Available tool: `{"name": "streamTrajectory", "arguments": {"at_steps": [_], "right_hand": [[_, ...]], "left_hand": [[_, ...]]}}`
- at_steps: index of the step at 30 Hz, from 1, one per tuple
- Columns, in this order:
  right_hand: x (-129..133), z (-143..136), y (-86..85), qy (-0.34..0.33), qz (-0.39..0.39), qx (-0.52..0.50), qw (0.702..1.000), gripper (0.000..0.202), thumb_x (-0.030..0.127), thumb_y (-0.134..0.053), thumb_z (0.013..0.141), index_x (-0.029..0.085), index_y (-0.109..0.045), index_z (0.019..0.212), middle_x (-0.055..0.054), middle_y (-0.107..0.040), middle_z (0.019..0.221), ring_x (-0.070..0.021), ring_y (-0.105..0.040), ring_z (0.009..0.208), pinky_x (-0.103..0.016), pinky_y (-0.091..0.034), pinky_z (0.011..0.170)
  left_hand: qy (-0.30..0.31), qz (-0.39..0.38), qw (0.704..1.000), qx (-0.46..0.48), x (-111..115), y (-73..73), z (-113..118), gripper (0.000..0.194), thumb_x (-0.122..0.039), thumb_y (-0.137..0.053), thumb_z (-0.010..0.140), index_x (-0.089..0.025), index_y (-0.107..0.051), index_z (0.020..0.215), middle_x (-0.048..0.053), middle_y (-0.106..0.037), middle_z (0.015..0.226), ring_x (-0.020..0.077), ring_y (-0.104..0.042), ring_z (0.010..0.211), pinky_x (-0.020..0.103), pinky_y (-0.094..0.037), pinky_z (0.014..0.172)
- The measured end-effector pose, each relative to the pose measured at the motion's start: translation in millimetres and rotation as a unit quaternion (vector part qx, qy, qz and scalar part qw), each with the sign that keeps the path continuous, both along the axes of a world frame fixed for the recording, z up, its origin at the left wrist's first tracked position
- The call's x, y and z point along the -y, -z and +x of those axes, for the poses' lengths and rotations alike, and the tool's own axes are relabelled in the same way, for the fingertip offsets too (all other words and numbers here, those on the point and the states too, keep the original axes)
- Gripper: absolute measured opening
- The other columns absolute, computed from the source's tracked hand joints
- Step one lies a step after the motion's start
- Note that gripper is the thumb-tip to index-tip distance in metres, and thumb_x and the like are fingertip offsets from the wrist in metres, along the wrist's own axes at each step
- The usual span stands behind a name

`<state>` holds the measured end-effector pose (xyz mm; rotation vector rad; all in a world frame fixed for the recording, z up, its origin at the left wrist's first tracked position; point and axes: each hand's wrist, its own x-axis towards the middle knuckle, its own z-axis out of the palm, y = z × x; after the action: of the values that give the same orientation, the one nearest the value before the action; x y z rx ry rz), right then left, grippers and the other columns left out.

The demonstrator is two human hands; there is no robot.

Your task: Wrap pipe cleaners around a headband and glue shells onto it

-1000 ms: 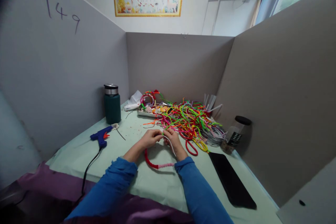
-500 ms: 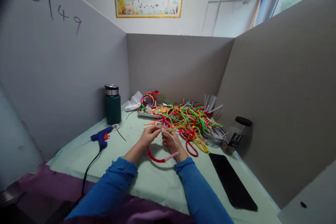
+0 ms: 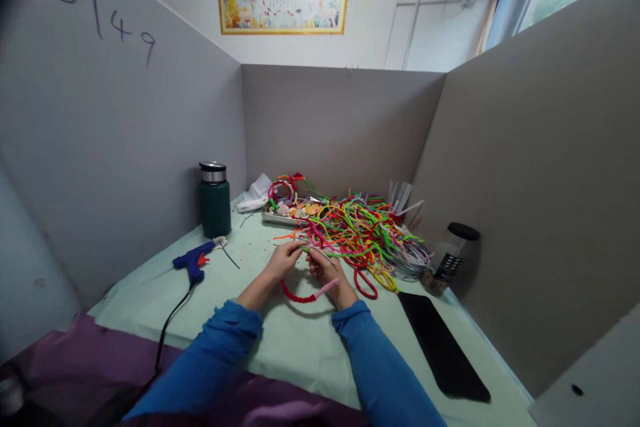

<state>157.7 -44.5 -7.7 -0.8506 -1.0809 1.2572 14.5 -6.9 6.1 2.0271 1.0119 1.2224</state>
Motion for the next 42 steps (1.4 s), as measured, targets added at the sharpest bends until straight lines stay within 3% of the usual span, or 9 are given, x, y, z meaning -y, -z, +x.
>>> {"name": "streamTrajectory", "arguments": {"at_steps": [6, 14, 19, 29, 34, 39, 42], "right_hand": [[0.5, -0.1, 0.5, -0.012, 0.0, -0.014, 1.0, 0.028, 0.047, -0.068, 0.07, 0.02, -0.067, 0.079, -0.003, -0.057, 0.073, -0.0115, -0.045, 0.054, -0.025, -0.036, 0.048], [5.4, -1.9, 0.9, 0.01, 0.036, 0.068, 0.997, 0.026, 0.046, -0.066, 0.072, 0.021, -0.062, 0.068, -0.002, -0.053, 0.063, -0.0116, -0.042, 0.051, -0.026, -0.032, 0.048], [6.4, -0.9, -1.8, 0.028, 0.082, 0.098, 0.991, 0.023, 0.044, -0.066, 0.073, 0.022, -0.062, 0.069, 0.001, -0.046, 0.056, -0.0114, -0.038, 0.048, -0.025, -0.024, 0.044], [-0.2, 1.0, 2.4, 0.044, 0.076, 0.039, 0.995, 0.031, 0.039, -0.073, 0.065, 0.021, -0.063, 0.087, 0.006, -0.046, 0.055, -0.009, -0.037, 0.047, -0.023, -0.026, 0.045], [3.7, 5.2, -0.8, -0.005, 0.07, 0.053, 0.996, 0.028, 0.041, -0.071, 0.067, 0.02, -0.064, 0.085, 0.004, -0.053, 0.062, -0.0089, -0.041, 0.05, -0.022, -0.03, 0.047], [7.9, 4.7, -6.7, -0.031, 0.044, 0.064, 0.996, 0.038, 0.041, -0.073, 0.064, 0.021, -0.066, 0.095, 0.002, -0.058, 0.068, -0.0089, -0.044, 0.051, -0.022, -0.031, 0.047], [10.4, 3.1, -9.1, -0.043, 0.051, 0.087, 0.994, 0.036, 0.042, -0.075, 0.063, 0.02, -0.068, 0.091, 0.001, -0.06, 0.069, -0.0084, -0.043, 0.05, -0.022, -0.03, 0.047]], "left_hand": [[-0.044, 0.047, 0.996, -0.065, 3.2, -2.0, -1.8, 0.029, -0.018, -0.053, 0.081, -0.018, -0.069, 0.105, 0.007, -0.069, 0.095, 0.0176, -0.06, 0.088, 0.027, -0.045, 0.081], [-0.07, 0.05, 0.994, -0.068, -0.6, 0.1, -3.3, 0.027, -0.021, -0.052, 0.084, -0.02, -0.069, 0.104, 0.005, -0.066, 0.083, 0.0156, -0.057, 0.077, 0.025, -0.041, 0.073], [-0.05, 0.039, 0.995, -0.073, -3.2, 1.7, -3.3, 0.027, -0.027, -0.046, 0.086, -0.017, -0.071, 0.082, 0.002, -0.062, 0.07, 0.0137, -0.052, 0.069, 0.023, -0.037, 0.066], [-0.022, -0.176, 0.984, 0.016, -1.6, -2.7, -2.8, 0.026, -0.032, -0.045, 0.077, -0.015, -0.063, 0.07, -0.006, -0.038, 0.048, 0.009, -0.035, 0.045, 0.02, -0.025, 0.045], [0.074, -0.316, 0.943, 0.069, 11.0, -12.9, -9.5, 0.017, -0.032, -0.048, 0.071, -0.016, -0.055, 0.069, -0.008, -0.031, 0.047, 0.0055, -0.021, 0.037, 0.021, -0.014, 0.039], [0.117, -0.379, 0.915, 0.076, 17.0, -18.6, -12.6, 0.014, -0.031, -0.05, 0.068, -0.016, -0.053, 0.069, -0.008, -0.031, 0.049, 0.0044, -0.017, 0.037, 0.022, -0.009, 0.038], [0.121, -0.386, 0.912, 0.076, 17.7, -19.6, -12.0, 0.012, -0.029, -0.05, 0.067, -0.017, -0.049, 0.065, -0.008, -0.03, 0.048, 0.0044, -0.017, 0.036, 0.022, -0.009, 0.038]]}}
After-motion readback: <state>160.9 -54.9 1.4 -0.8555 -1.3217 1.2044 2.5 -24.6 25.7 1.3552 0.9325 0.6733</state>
